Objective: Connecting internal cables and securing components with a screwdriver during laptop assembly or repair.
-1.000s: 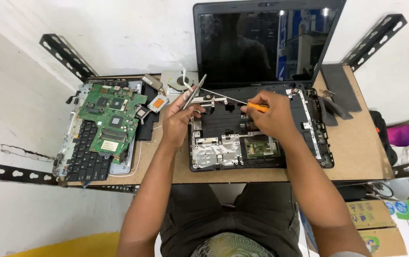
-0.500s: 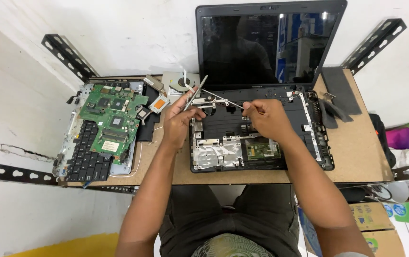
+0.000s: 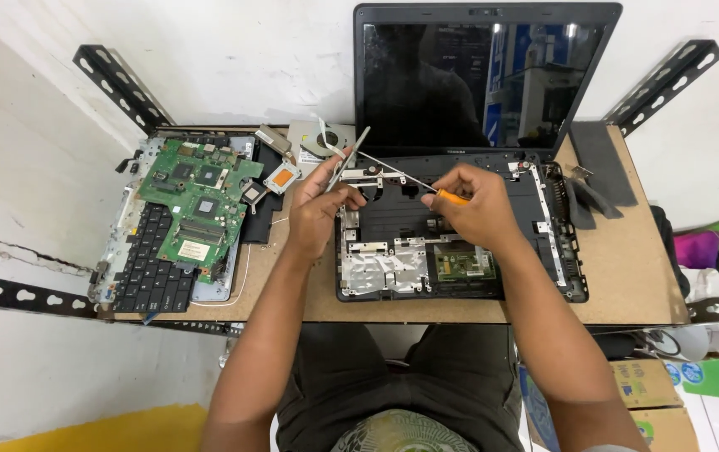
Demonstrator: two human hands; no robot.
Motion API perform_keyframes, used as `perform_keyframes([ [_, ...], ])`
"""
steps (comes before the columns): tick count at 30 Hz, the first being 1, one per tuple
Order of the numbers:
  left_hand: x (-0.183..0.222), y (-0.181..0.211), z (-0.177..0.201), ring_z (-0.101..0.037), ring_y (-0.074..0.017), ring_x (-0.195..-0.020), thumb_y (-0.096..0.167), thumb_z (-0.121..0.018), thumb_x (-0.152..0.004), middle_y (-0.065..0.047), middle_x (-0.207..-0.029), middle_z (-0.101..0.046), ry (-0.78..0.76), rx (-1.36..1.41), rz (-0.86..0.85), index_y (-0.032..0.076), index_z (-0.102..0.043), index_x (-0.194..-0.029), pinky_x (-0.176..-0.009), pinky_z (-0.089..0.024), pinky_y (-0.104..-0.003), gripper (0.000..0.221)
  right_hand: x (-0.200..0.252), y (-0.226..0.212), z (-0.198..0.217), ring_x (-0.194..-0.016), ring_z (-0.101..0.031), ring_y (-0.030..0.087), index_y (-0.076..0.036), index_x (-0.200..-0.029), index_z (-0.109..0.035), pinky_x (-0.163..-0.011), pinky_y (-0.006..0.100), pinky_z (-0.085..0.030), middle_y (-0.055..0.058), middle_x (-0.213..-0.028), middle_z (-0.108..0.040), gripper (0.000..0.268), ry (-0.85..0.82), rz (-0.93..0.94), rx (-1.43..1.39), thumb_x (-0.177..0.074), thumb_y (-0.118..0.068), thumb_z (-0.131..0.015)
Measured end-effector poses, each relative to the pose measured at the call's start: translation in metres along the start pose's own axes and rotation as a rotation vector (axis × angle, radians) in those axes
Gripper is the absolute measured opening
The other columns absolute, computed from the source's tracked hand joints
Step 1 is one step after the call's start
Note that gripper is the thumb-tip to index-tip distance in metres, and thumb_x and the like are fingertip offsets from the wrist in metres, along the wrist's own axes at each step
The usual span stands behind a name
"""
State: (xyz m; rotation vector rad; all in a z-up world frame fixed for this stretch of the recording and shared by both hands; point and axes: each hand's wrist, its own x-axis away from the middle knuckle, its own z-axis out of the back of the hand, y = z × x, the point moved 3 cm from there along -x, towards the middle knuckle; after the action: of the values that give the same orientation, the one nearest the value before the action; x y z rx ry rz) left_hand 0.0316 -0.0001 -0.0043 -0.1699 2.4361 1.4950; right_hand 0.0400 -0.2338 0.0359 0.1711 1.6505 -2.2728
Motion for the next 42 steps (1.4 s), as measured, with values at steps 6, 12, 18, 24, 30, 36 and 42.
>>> perform_keyframes([
  [6,-0.001,0.009,-0.007,-0.067,-0.0257,-0.069,-0.005,-0.045,-0.081,-0.022,-0.089,-0.065,-0.009,0.003,0.007,-0.006,-0.042,-0.137,-0.062,-0.053,-0.029,0.056,0.004,-0.007,-0.005,-0.044,-0.056,0.019,-0.006,-0.087,-0.074,-0.041,0.024,-0.042,0.007,-0.063,-0.066,0.004,0.156,0.325,0.408,-0.087,-0.008,-0.07],
  [12,0.004,0.037,-0.026,-0.067,-0.0261,-0.064,-0.005,-0.045,-0.08,-0.019,-0.074,-0.064,-0.011,-0.025,0.041,-0.002,-0.043,-0.138,-0.058,-0.053,-0.027,0.059,0.006,-0.002,-0.002,-0.03,-0.045,0.018,-0.006,-0.077,-0.071,-0.035,0.022,-0.036,0.008,-0.041,-0.051,0.016,0.079,0.294,0.357,-0.091,-0.006,-0.063],
  [18,0.005,0.034,-0.025,-0.068,-0.0273,-0.064,-0.003,-0.047,-0.078,-0.021,-0.073,-0.065,-0.028,-0.024,0.067,-0.001,-0.045,-0.138,-0.057,-0.052,-0.028,0.059,0.002,-0.019,0.002,-0.036,-0.045,0.015,-0.005,-0.073,-0.067,-0.039,0.028,-0.038,0.009,-0.043,-0.055,0.027,-0.053,0.04,0.107,-0.096,-0.009,-0.053],
  [24,0.003,0.023,-0.019,-0.067,-0.0277,-0.06,-0.003,-0.046,-0.076,-0.023,-0.076,-0.066,-0.025,-0.041,0.069,-0.003,-0.045,-0.136,-0.051,-0.051,-0.028,0.06,0.004,-0.015,0.004,-0.038,-0.039,0.011,-0.006,-0.071,-0.064,-0.039,0.025,-0.033,0.007,-0.043,-0.052,0.027,-0.078,-0.106,-0.027,-0.095,-0.01,-0.052],
  [30,0.005,0.028,-0.024,-0.067,-0.0262,-0.059,-0.003,-0.045,-0.075,-0.023,-0.086,-0.067,-0.024,-0.061,0.056,-0.004,-0.045,-0.135,-0.05,-0.051,-0.028,0.06,0.003,-0.017,0.003,-0.038,-0.039,0.011,-0.005,-0.071,-0.064,-0.039,0.023,-0.032,0.007,-0.043,-0.051,0.027,-0.084,-0.145,-0.046,-0.096,-0.009,-0.052],
  [36,0.005,0.035,-0.028,-0.067,-0.029,-0.058,-0.003,-0.046,-0.073,-0.021,-0.072,-0.064,-0.034,-0.044,0.066,-0.003,-0.044,-0.136,-0.049,-0.05,-0.028,0.063,0.004,-0.017,0.005,-0.037,-0.038,0.011,-0.006,-0.073,-0.066,-0.038,0.022,-0.03,0.007,-0.042,-0.05,0.027,-0.076,-0.165,-0.055,-0.096,-0.01,-0.053],
  [42,0.005,0.036,-0.03,-0.066,-0.0283,-0.057,-0.001,-0.045,-0.072,-0.021,-0.066,-0.063,-0.037,-0.053,0.078,-0.003,-0.044,-0.137,-0.049,-0.05,-0.028,0.066,0.002,-0.013,0.003,-0.037,-0.038,0.011,-0.006,-0.073,-0.066,-0.038,0.021,-0.03,0.007,-0.042,-0.049,0.026,-0.071,-0.166,-0.076,-0.096,-0.008,-0.053],
])
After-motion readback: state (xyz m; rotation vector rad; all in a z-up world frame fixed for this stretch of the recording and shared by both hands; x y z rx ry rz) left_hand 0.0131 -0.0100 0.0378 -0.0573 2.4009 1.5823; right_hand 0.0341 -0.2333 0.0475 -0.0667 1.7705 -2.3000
